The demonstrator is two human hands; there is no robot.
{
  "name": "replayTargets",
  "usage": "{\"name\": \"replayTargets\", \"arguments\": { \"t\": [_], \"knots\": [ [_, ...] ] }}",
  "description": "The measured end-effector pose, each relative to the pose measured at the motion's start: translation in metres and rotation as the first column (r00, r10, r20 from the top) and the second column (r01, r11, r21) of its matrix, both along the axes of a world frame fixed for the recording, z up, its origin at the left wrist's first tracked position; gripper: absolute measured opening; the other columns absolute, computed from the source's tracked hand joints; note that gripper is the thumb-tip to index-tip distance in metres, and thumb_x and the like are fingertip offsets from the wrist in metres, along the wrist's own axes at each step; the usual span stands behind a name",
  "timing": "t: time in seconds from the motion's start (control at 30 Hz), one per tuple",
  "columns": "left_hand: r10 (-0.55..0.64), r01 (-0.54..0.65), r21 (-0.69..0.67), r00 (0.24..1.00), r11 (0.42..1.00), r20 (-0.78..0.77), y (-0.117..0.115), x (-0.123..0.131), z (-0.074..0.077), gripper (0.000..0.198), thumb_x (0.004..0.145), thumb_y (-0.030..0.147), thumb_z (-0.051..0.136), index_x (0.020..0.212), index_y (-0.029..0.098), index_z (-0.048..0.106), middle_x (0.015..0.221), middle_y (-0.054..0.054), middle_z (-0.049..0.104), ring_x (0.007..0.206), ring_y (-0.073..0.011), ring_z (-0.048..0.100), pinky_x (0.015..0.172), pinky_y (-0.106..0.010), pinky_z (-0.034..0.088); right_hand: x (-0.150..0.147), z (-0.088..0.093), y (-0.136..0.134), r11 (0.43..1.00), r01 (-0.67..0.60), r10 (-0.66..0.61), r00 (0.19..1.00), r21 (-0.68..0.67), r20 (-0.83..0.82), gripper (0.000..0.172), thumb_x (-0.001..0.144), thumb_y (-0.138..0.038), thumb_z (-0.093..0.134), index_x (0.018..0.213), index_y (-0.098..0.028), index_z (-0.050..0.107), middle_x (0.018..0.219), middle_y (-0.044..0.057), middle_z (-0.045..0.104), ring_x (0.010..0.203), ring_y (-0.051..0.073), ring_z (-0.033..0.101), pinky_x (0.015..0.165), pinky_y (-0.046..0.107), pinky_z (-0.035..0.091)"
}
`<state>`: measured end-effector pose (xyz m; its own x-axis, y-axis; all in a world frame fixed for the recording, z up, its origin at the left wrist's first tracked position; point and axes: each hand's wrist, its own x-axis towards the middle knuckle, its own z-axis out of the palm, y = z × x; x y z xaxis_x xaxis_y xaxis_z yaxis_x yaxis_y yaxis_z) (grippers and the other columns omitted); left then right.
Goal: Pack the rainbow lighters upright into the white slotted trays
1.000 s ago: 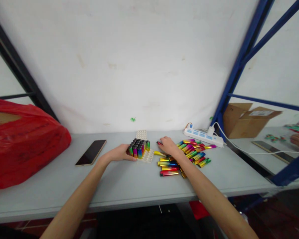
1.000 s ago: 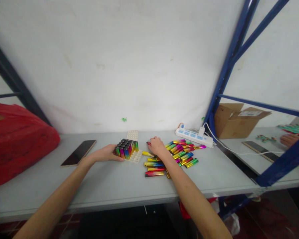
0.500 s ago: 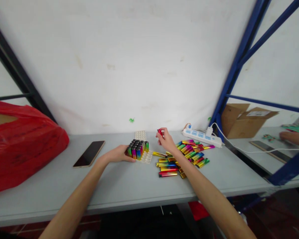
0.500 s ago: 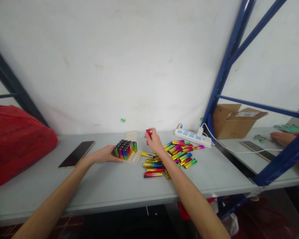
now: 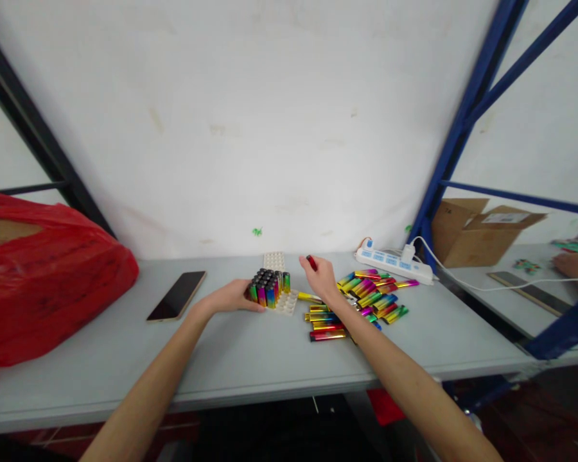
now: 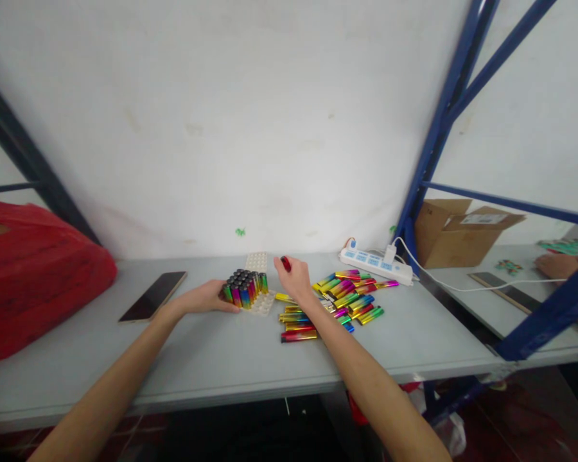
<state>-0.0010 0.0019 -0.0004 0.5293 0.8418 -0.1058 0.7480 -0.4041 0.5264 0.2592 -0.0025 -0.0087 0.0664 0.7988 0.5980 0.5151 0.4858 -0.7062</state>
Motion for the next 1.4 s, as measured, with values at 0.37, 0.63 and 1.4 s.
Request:
{"name": "replayTargets", "arguments": {
  "t": [0.37,0.63,1.4],
  "knots": [
    [-0.015,0.015,0.002,1.000,1.000,0.009,0.002,-0.002,-0.003,0.061,0.061,0.062,0.071,0.103,0.018,0.066,0.093,-0.002,0.071,0.084,-0.0234,0.062,0.069,-0.027,0.047,-0.004,0.004,-0.006,0.999,-0.023,0.021,0.996,0.022,0.090,0.043,0.094,-0.049,0.041,0.062,-0.020,0.042,0.054,-0.006,0.036,0.054,0.011,0.035,0.056,0.026,0.024],
    [-0.019,0.018,0.022,1.000,1.000,0.003,0.000,0.000,0.000,0.059,0.061,0.061,0.072,0.102,0.018,0.067,0.096,-0.002,0.072,0.088,-0.0244,0.063,0.074,-0.027,0.047,-0.006,0.015,-0.020,0.967,-0.237,0.191,0.916,0.095,0.352,0.026,0.099,-0.037,0.036,0.094,-0.020,0.055,0.089,0.006,0.060,0.086,0.018,0.055,0.081,0.029,0.041],
    [-0.005,0.005,-0.004,1.000,1.000,0.016,-0.002,0.001,0.003,0.059,0.060,0.059,0.073,0.103,0.019,0.066,0.095,-0.001,0.072,0.086,-0.0232,0.063,0.072,-0.026,0.046,-0.005,0.005,-0.014,0.947,-0.308,0.311,0.803,-0.094,0.509,0.025,0.091,-0.041,0.057,0.109,-0.023,0.055,0.079,0.000,0.066,0.069,0.015,0.059,0.064,0.024,0.038]
  ]
}}
